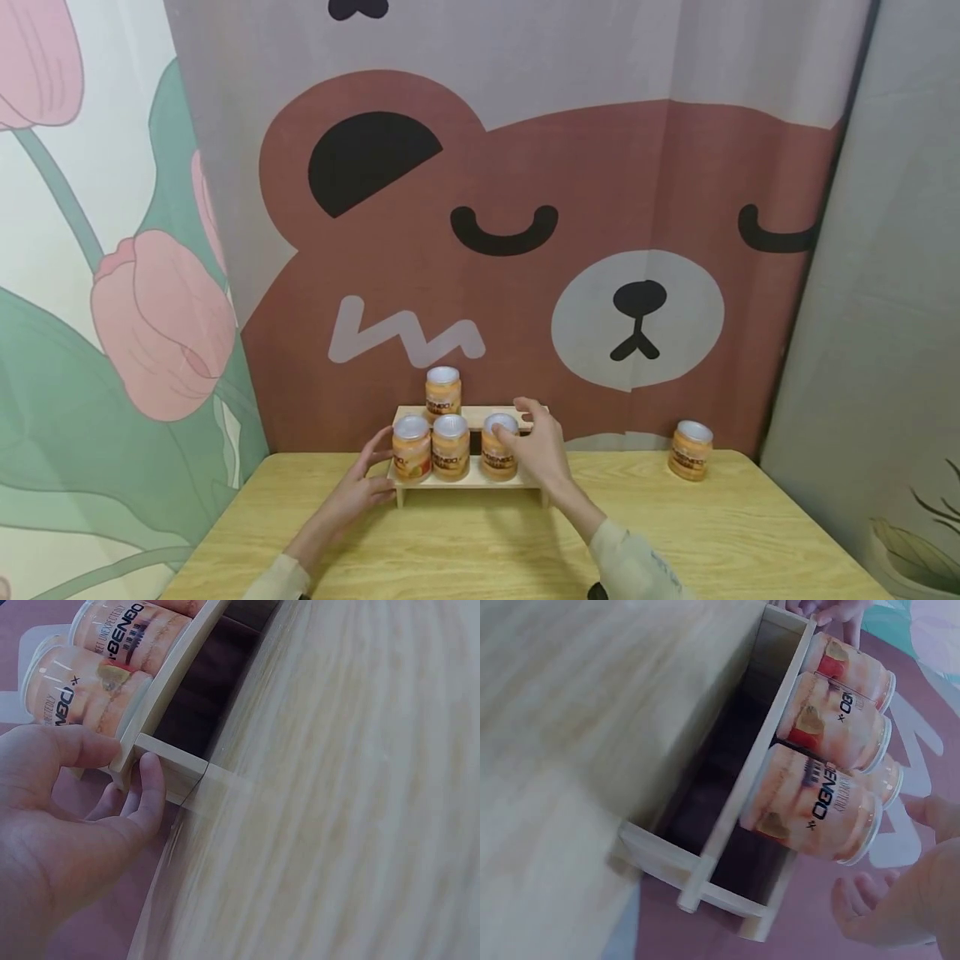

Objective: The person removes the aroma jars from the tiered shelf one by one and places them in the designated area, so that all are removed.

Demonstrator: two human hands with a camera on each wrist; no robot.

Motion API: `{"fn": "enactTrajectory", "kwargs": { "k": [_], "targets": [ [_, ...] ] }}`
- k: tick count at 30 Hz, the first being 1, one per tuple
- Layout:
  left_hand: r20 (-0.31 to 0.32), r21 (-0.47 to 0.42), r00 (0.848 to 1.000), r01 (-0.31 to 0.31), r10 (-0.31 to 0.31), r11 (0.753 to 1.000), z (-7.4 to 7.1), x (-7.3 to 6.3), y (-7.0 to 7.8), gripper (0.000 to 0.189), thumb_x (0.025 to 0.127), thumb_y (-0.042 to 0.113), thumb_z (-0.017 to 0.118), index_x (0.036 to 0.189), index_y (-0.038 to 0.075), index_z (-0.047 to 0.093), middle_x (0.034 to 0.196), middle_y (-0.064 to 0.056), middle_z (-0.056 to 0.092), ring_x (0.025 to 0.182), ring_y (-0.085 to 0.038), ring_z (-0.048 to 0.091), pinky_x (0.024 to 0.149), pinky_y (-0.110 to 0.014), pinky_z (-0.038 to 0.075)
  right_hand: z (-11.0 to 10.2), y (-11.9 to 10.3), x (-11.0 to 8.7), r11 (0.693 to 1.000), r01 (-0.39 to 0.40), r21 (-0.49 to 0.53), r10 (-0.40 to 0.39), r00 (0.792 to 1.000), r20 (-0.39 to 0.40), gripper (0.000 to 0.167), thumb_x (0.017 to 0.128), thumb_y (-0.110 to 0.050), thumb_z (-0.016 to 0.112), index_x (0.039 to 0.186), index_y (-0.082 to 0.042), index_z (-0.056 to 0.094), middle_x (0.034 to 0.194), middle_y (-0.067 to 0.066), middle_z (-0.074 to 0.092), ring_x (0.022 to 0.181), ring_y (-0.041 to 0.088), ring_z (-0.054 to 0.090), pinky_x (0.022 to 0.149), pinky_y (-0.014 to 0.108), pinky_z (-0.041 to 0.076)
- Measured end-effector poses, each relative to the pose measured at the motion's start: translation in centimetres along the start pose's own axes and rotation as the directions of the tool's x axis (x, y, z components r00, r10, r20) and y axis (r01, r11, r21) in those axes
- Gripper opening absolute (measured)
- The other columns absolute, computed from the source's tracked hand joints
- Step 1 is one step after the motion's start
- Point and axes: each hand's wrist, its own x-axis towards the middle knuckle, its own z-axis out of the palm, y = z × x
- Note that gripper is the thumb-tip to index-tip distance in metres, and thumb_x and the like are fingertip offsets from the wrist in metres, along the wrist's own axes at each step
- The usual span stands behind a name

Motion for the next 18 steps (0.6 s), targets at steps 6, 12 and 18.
{"fn": "enactTrajectory", "kwargs": {
  "k": [6, 12, 18],
  "targets": [
    [0.009, 0.009, 1.0, -0.012, 0.012, 1.0, -0.2, -0.1, -0.1, 0.094, 0.091, -0.01, 0.057, 0.164, 0.033, 0.015, 0.155, -0.024, 0.02, 0.089, -0.027, 0.057, 0.088, -0.045, 0.053, 0.2, -1.5, 0.8, 0.997, 0.072, -0.02, -0.07, 0.996, 0.053, 0.053, 0.086, -0.024, 0.083, 0.132, -0.005, 0.064, 0.127, 0.011, 0.065, 0.116, 0.035, 0.057, 0.089, 0.05, 0.051],
    [0.013, 0.013, 1.0, -0.013, 0.013, 1.0, -0.4, 0.0, -0.3, 0.095, 0.091, -0.01, 0.057, 0.164, 0.034, 0.015, 0.156, -0.024, 0.019, 0.086, -0.025, 0.056, 0.089, -0.045, 0.053, 1.2, -2.3, 1.4, 0.993, 0.101, -0.063, -0.092, 0.986, 0.137, 0.053, 0.085, -0.028, 0.082, 0.129, -0.006, 0.065, 0.125, 0.011, 0.065, 0.114, 0.035, 0.059, 0.09, 0.051, 0.05],
    [0.004, -0.001, 1.0, -0.009, 0.009, 1.0, -0.2, 0.0, -0.1, 0.095, 0.09, -0.01, 0.058, 0.164, 0.033, 0.015, 0.156, -0.023, 0.02, 0.086, -0.025, 0.056, 0.089, -0.046, 0.052, 2.4, -2.3, 1.9, 0.982, 0.135, -0.129, -0.11, 0.977, 0.184, 0.052, 0.087, -0.028, 0.081, 0.129, -0.004, 0.064, 0.125, 0.014, 0.064, 0.11, 0.034, 0.061, 0.089, 0.051, 0.051]
  ]
}}
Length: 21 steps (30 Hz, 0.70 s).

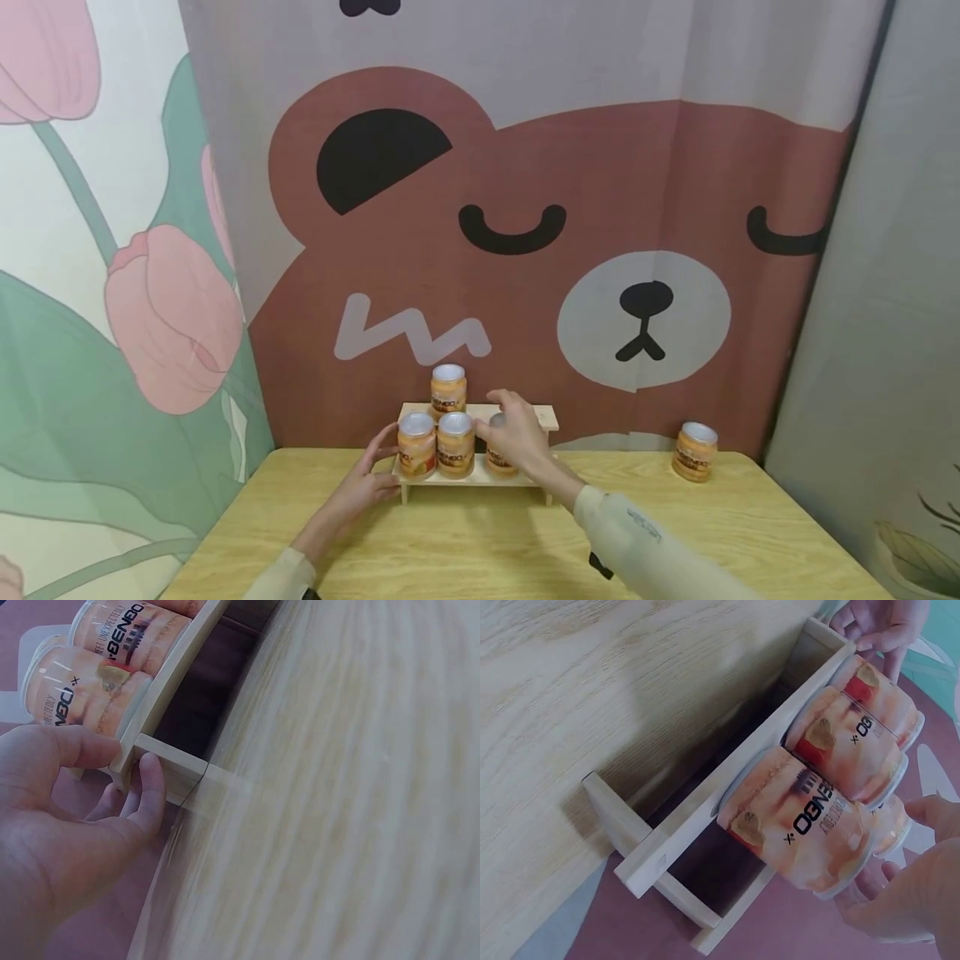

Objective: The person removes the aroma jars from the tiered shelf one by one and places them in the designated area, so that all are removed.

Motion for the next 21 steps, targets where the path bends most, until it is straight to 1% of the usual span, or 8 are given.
{"fn": "enactTrajectory", "kwargs": {
  "k": [2, 5, 11, 15, 18, 21],
  "targets": [
    [-0.004, -0.002, 1.0, -0.005, 0.005, 1.0, 0.1, 0.0, 0.0, 0.095, 0.09, -0.011, 0.058, 0.164, 0.031, 0.016, 0.155, -0.024, 0.021, 0.086, -0.025, 0.056, 0.089, -0.048, 0.052, 0.4, 0.0, 0.2, 1.0, 0.006, -0.018, -0.006, 1.0, 0.019, 0.052, 0.088, -0.028, 0.08, 0.131, -0.002, 0.063, 0.125, 0.014, 0.063, 0.107, 0.032, 0.063, 0.088, 0.049, 0.052],
    [-0.003, -0.004, 1.0, -0.008, 0.008, 1.0, 0.2, 0.0, 0.1, 0.096, 0.089, -0.011, 0.058, 0.164, 0.031, 0.017, 0.155, -0.024, 0.022, 0.087, -0.025, 0.056, 0.089, -0.048, 0.052, 0.9, -0.2, 0.6, 1.0, 0.013, -0.006, -0.013, 0.999, 0.035, 0.052, 0.09, -0.026, 0.078, 0.132, 0.001, 0.062, 0.126, 0.016, 0.063, 0.104, 0.031, 0.064, 0.087, 0.048, 0.053],
    [0.008, 0.0, 1.0, -0.004, 0.004, 1.0, 0.4, 0.0, 0.1, 0.095, 0.09, -0.009, 0.059, 0.164, 0.033, 0.017, 0.156, -0.023, 0.021, 0.082, -0.023, 0.053, 0.089, -0.048, 0.051, 1.6, -0.4, 1.2, 1.0, 0.029, -0.007, -0.028, 0.999, 0.027, 0.048, 0.091, -0.021, 0.077, 0.13, 0.002, 0.062, 0.125, 0.017, 0.063, 0.115, 0.033, 0.059, 0.092, 0.048, 0.051],
    [0.006, 0.007, 1.0, -0.003, 0.003, 1.0, 0.3, -0.1, 0.0, 0.094, 0.09, -0.009, 0.058, 0.164, 0.032, 0.016, 0.156, -0.023, 0.02, 0.08, -0.022, 0.053, 0.089, -0.048, 0.051, 2.4, -0.8, 1.8, 1.0, -0.003, -0.01, 0.004, 0.999, 0.046, 0.049, 0.092, -0.022, 0.077, 0.132, 0.002, 0.061, 0.127, 0.018, 0.063, 0.118, 0.034, 0.059, 0.09, 0.049, 0.052],
    [0.005, 0.008, 1.0, -0.001, 0.001, 1.0, 0.2, -0.1, 0.0, 0.094, 0.091, -0.009, 0.057, 0.164, 0.033, 0.015, 0.156, -0.023, 0.02, 0.079, -0.021, 0.052, 0.09, -0.049, 0.051, 3.1, -1.2, 2.3, 1.0, -0.022, -0.021, 0.023, 0.998, 0.063, 0.051, 0.093, -0.024, 0.076, 0.133, 0.003, 0.059, 0.126, 0.019, 0.063, 0.117, 0.035, 0.06, 0.086, 0.049, 0.054],
    [0.002, 0.002, 1.0, -0.008, 0.008, 1.0, 0.1, -0.2, 0.1, 0.093, 0.091, -0.009, 0.057, 0.164, 0.034, 0.016, 0.156, -0.024, 0.02, 0.08, -0.022, 0.053, 0.091, -0.05, 0.051, 3.6, -1.5, 3.0, 0.999, -0.03, -0.016, 0.031, 0.997, 0.074, 0.055, 0.094, -0.025, 0.075, 0.135, 0.007, 0.056, 0.126, 0.023, 0.063, 0.116, 0.037, 0.06, 0.087, 0.049, 0.053]
  ]
}}
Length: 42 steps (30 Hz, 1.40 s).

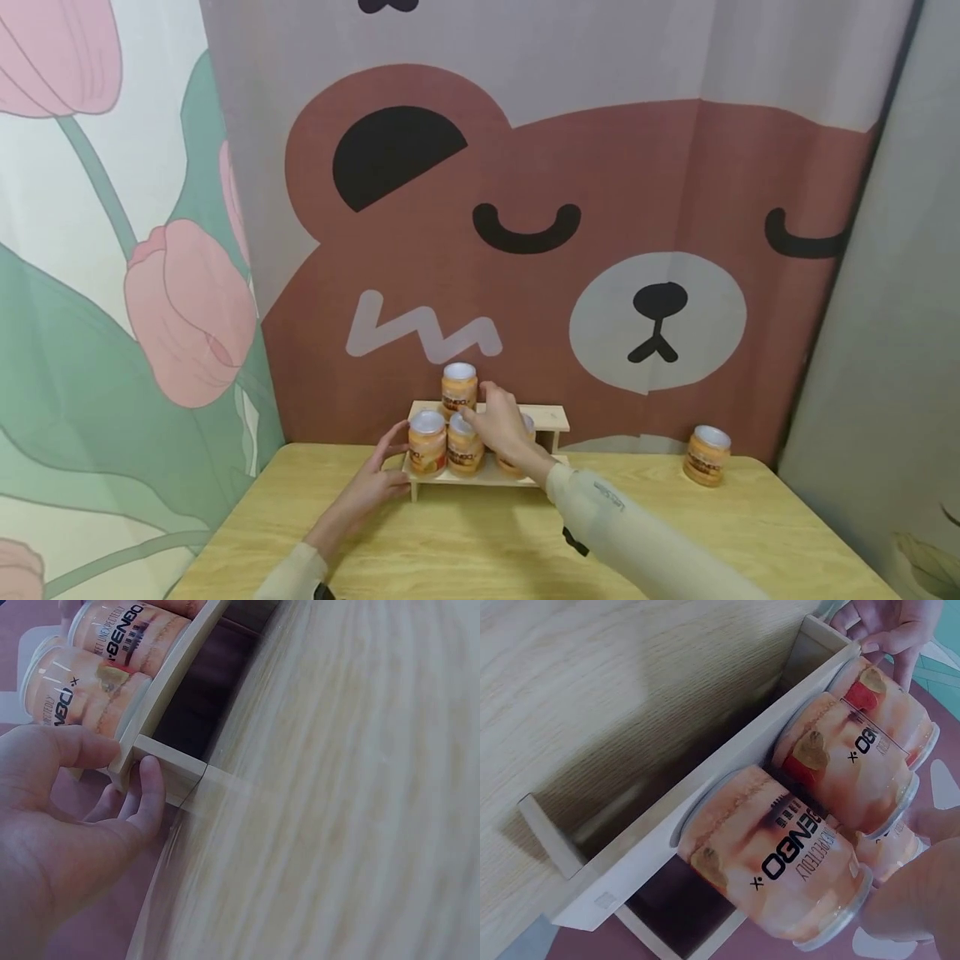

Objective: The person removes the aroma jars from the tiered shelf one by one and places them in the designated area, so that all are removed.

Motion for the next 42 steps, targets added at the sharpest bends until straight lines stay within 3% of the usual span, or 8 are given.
{"fn": "enactTrajectory", "kwargs": {
  "k": [6, 11, 18, 27, 30, 35, 42],
  "targets": [
    [-0.004, -0.011, 1.0, 0.013, -0.013, 1.0, 0.4, -0.1, 0.1, 0.093, 0.091, -0.009, 0.058, 0.163, 0.036, 0.019, 0.155, -0.022, 0.022, 0.081, -0.022, 0.054, 0.09, -0.049, 0.051, 0.5, -0.1, 0.8, 0.999, -0.029, -0.021, 0.029, 1.0, 0.007, 0.064, 0.096, -0.031, 0.073, 0.137, 0.012, 0.051, 0.121, 0.025, 0.064, 0.107, 0.033, 0.064, 0.078, 0.044, 0.055],
    [-0.022, -0.003, 1.0, 0.019, -0.019, 1.0, 0.2, 0.1, 0.2, 0.093, 0.09, -0.009, 0.058, 0.161, 0.038, 0.022, 0.154, -0.02, 0.024, 0.08, -0.022, 0.053, 0.088, -0.047, 0.052, 1.2, -0.6, 2.2, 0.998, -0.068, 0.008, 0.068, 0.998, 0.013, 0.059, 0.093, -0.033, 0.076, 0.132, 0.006, 0.053, 0.106, 0.015, 0.067, 0.092, 0.027, 0.067, 0.071, 0.04, 0.055],
    [-0.044, -0.02, 0.999, 0.022, -0.023, 1.0, -0.4, 0.6, 0.9, 0.092, 0.089, -0.011, 0.058, 0.16, 0.039, 0.026, 0.154, -0.019, 0.027, 0.081, -0.024, 0.055, 0.089, -0.048, 0.051, 1.4, -1.5, 4.1, 0.992, -0.12, 0.04, 0.12, 0.993, 0.016, 0.067, 0.089, -0.03, 0.081, 0.137, 0.005, 0.049, 0.111, 0.017, 0.068, 0.101, 0.03, 0.067, 0.081, 0.043, 0.055],
    [-0.018, -0.021, 0.999, 0.043, -0.043, 0.999, -0.2, 0.5, 0.6, 0.09, 0.092, -0.009, 0.057, 0.16, 0.04, 0.024, 0.155, -0.018, 0.025, 0.086, -0.027, 0.056, 0.094, -0.05, 0.049, 1.7, -1.1, 3.9, 0.986, -0.146, 0.078, 0.147, 0.989, -0.004, 0.061, 0.088, -0.026, 0.082, 0.132, 0.005, 0.054, 0.111, 0.018, 0.067, 0.1, 0.031, 0.067, 0.081, 0.043, 0.056],
    [-0.014, -0.01, 0.999, 0.042, -0.042, 0.999, -0.1, 0.7, 0.5, 0.09, 0.092, -0.008, 0.057, 0.159, 0.043, 0.025, 0.155, -0.018, 0.024, 0.089, -0.027, 0.057, 0.094, -0.049, 0.049, 1.5, -0.9, 4.1, 0.984, -0.149, 0.095, 0.151, 0.988, -0.015, 0.06, 0.087, -0.024, 0.082, 0.131, 0.006, 0.054, 0.111, 0.018, 0.067, 0.099, 0.031, 0.067, 0.08, 0.042, 0.056],
    [-0.018, -0.009, 0.999, 0.041, -0.041, 0.999, -0.2, 0.7, 0.4, 0.093, 0.09, -0.011, 0.057, 0.16, 0.042, 0.024, 0.155, -0.02, 0.023, 0.078, -0.023, 0.052, 0.091, -0.047, 0.051, 1.0, -1.2, 4.6, 0.985, -0.135, 0.107, 0.137, 0.991, -0.008, 0.058, 0.087, -0.022, 0.082, 0.129, 0.006, 0.055, 0.109, 0.017, 0.068, 0.096, 0.029, 0.068, 0.078, 0.04, 0.056],
    [-0.018, -0.008, 0.999, 0.039, -0.039, 0.999, -0.1, 0.6, 0.5, 0.092, 0.091, -0.01, 0.057, 0.161, 0.04, 0.023, 0.155, -0.018, 0.025, 0.085, -0.024, 0.056, 0.089, -0.047, 0.051, -0.7, -1.7, 4.8, 0.98, -0.148, 0.135, 0.151, 0.988, -0.012, 0.055, 0.087, -0.02, 0.082, 0.129, 0.005, 0.057, 0.109, 0.017, 0.068, 0.097, 0.03, 0.067, 0.082, 0.042, 0.055]
  ]
}}
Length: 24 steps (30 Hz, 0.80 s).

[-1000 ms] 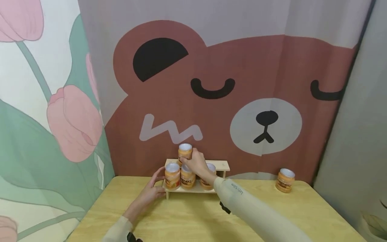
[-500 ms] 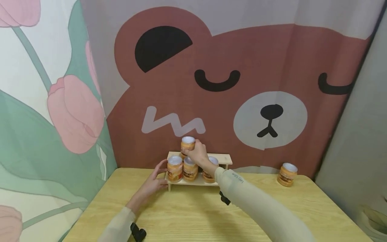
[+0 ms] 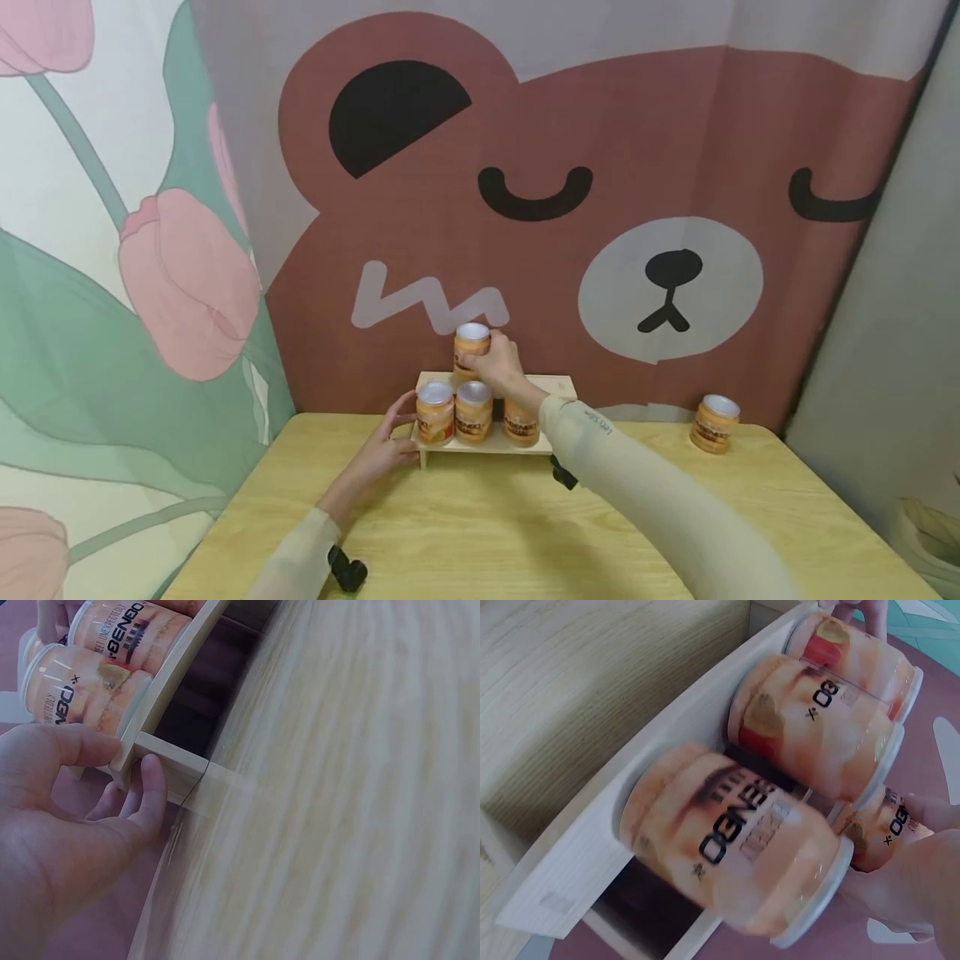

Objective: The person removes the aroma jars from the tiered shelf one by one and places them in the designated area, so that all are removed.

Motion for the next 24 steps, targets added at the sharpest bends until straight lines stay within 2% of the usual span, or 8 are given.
{"fn": "enactTrajectory", "kwargs": {
  "k": [4, 7, 11, 17, 24],
  "targets": [
    [0.012, -0.003, 1.0, -0.005, 0.005, 1.0, 0.2, 0.5, -0.1, 0.092, 0.091, -0.01, 0.058, 0.16, 0.041, 0.025, 0.155, -0.018, 0.026, 0.083, -0.023, 0.054, 0.088, -0.045, 0.052, -1.6, 0.3, -0.1, 1.0, -0.018, -0.006, 0.018, 1.0, -0.016, 0.054, 0.086, -0.018, 0.082, 0.129, 0.004, 0.058, 0.111, 0.017, 0.068, 0.099, 0.03, 0.067, 0.085, 0.042, 0.055],
    [0.0, -0.008, 1.0, 0.004, -0.004, 1.0, 0.1, 0.4, -0.1, 0.093, 0.091, -0.012, 0.058, 0.16, 0.042, 0.026, 0.155, -0.017, 0.025, 0.082, -0.024, 0.055, 0.087, -0.045, 0.052, -2.7, 0.7, -0.3, 1.0, 0.002, -0.03, -0.002, 1.0, -0.006, 0.057, 0.086, -0.019, 0.082, 0.131, 0.006, 0.058, 0.113, 0.018, 0.068, 0.101, 0.032, 0.067, 0.086, 0.043, 0.054],
    [-0.003, -0.008, 1.0, 0.01, -0.01, 1.0, -0.2, 0.1, 0.1, 0.094, 0.092, -0.011, 0.058, 0.161, 0.041, 0.022, 0.156, -0.018, 0.022, 0.088, -0.028, 0.057, 0.089, -0.046, 0.052, -4.3, 1.4, -0.3, 0.998, 0.015, -0.057, -0.014, 1.0, 0.008, 0.06, 0.087, -0.022, 0.082, 0.134, 0.005, 0.056, 0.117, 0.019, 0.067, 0.104, 0.032, 0.066, 0.086, 0.044, 0.054],
    [-0.008, -0.003, 1.0, 0.015, -0.015, 1.0, -0.6, -0.3, 0.2, 0.092, 0.094, -0.011, 0.056, 0.16, 0.043, 0.022, 0.157, -0.02, 0.019, 0.094, -0.03, 0.059, 0.091, -0.046, 0.051, -6.6, 3.1, -0.3, 0.998, -0.01, -0.062, 0.011, 1.0, 0.017, 0.062, 0.087, -0.024, 0.082, 0.135, 0.004, 0.055, 0.118, 0.018, 0.067, 0.104, 0.032, 0.065, 0.086, 0.044, 0.054],
    [0.021, -0.004, 1.0, 0.017, -0.017, 1.0, -0.1, 0.0, -0.2, 0.093, 0.093, -0.012, 0.056, 0.162, 0.04, 0.02, 0.156, -0.018, 0.021, 0.084, -0.024, 0.056, 0.091, -0.047, 0.051, -9.7, 5.9, -0.9, 0.992, -0.031, -0.118, 0.029, 0.999, -0.015, 0.062, 0.087, -0.022, 0.082, 0.136, 0.004, 0.054, 0.12, 0.02, 0.065, 0.106, 0.034, 0.065, 0.088, 0.047, 0.053]
  ]
}}
